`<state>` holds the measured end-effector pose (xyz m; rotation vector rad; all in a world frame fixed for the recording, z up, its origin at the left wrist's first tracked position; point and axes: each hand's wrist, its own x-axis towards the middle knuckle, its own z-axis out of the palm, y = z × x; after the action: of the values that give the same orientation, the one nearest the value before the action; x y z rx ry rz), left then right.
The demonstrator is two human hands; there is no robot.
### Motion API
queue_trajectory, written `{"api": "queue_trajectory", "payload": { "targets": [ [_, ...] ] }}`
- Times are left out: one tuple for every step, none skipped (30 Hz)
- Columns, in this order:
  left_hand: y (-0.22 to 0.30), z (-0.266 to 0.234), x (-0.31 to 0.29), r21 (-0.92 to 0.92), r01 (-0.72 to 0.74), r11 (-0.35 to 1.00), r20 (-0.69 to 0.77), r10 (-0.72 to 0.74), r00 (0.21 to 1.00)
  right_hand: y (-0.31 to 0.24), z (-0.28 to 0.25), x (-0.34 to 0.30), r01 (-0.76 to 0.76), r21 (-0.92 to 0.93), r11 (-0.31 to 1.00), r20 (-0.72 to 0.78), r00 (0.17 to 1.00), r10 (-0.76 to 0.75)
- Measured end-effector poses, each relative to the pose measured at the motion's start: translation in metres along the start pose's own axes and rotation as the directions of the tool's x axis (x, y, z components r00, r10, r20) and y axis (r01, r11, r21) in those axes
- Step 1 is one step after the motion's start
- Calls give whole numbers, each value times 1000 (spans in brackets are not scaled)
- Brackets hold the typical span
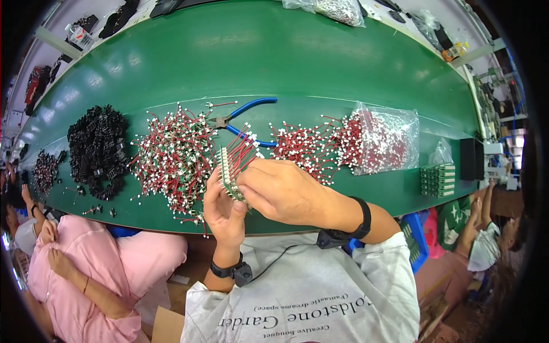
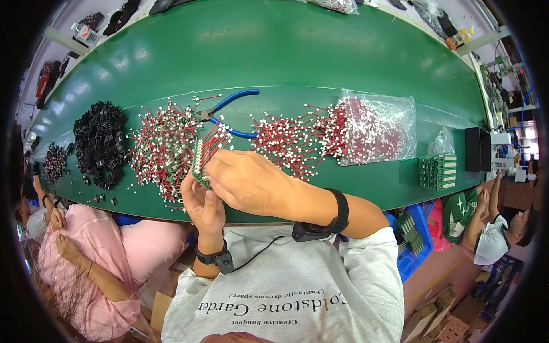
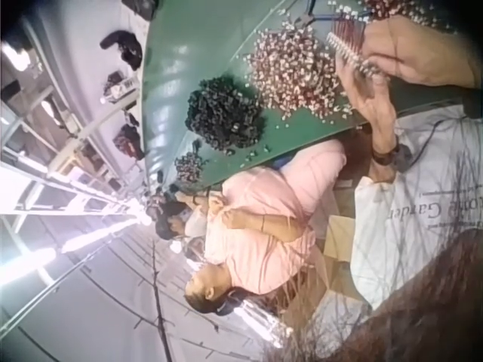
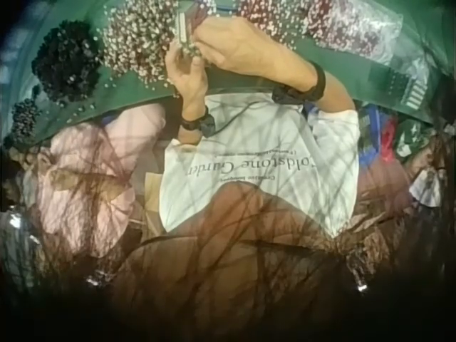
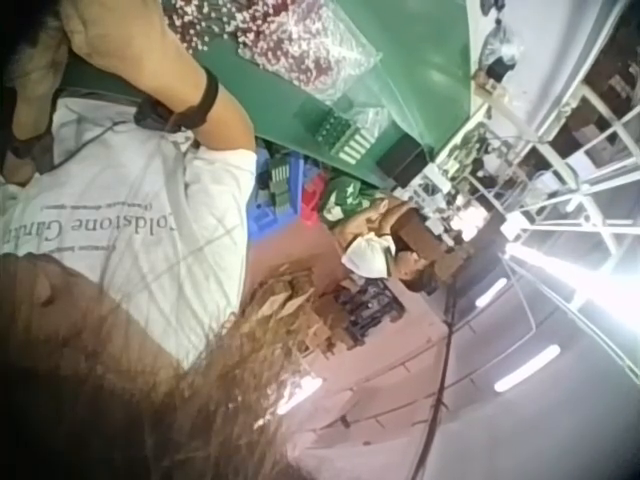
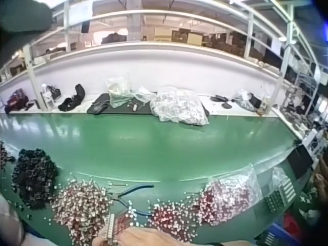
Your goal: Manually inserting small electronic components into a green printed circuit board at a factory workstation.
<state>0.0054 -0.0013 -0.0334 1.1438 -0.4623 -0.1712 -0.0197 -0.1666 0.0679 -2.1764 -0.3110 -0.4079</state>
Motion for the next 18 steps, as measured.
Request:
{"api": "queue_trajectory", "payload": {
  "targets": [
    [0, 0, 0, 6, -4, 1000, -1, 4, 1000, 0, 0, 0, 1, 0, 1000, 1, 1000, -1],
    [0, 0, 0, 6, -4, 1000, -1, 4, 1000, 0, 0, 0, 2, -4, 1000, 11, 1000, -2],
    [1, 0, 0, -3, 1, 1000, -2, -1, 1000, 0, 0, 0, 4, -9, 1000, 21, 1000, -4],
    [1, 0, 0, -12, 7, 1000, -4, -7, 1000, 1, 0, -1, 3, -9, 1000, 21, 1000, -3],
    [1, 1, 0, -11, 7, 1000, -4, -7, 1000, 1, 1, -1, 5, -14, 1000, 21, 1000, -5],
    [2, 1, 1, -1, 6, 1000, -3, -6, 1000, 2, 1, -1, 6, -18, 1000, 20, 1000, -6],
    [2, 1, 1, 10, 6, 1000, -1, -6, 1000, 2, 1, -1, 6, -18, 1000, 21, 1000, -6],
    [2, 1, 2, 9, 5, 1000, -2, -5, 1000, 1, 1, -1, 8, -27, 1000, 28, 1000, -7],
    [3, 1, 3, 19, -10, 1000, 6, 10, 1000, 0, 0, 0, 10, -37, 999, 34, 999, -9],
    [4, 2, 4, 28, -26, 999, 14, 25, 1000, 0, 0, 0, 11, -38, 999, 35, 999, -9],
    [4, 1, 4, 28, -25, 999, 15, 25, 1000, 0, -1, 0, 27, -62, 998, 37, 999, -25],
    [5, 1, 4, 33, -11, 999, 22, 10, 1000, 0, -1, -1, 44, -85, 995, 39, 998, -40],
    [5, 1, 4, 38, 4, 999, 29, -5, 1000, 1, -2, -1, 43, -86, 995, 39, 998, -40],
    [6, 0, 4, 39, 3, 999, 28, -5, 1000, 3, -2, 0, 39, -97, 994, 48, 998, -35],
    [7, 0, 3, 41, 16, 999, 17, -17, 1000, 4, -2, 0, 36, -109, 993, 58, 998, -30],
    [8, 0, 3, 43, 29, 999, 7, -29, 1000, 4, -3, 0, 37, -107, 994, 59, 998, -31],
    [8, 0, 3, 42, 28, 999, 6, -29, 1000, 3, -4, 0, 28, -107, 994, 65, 998, -21],
    [9, 1, 3, 31, 27, 999, 15, -28, 1000, 3, -5, 0, 20, -107, 994, 72, 997, -12]
  ]
}}
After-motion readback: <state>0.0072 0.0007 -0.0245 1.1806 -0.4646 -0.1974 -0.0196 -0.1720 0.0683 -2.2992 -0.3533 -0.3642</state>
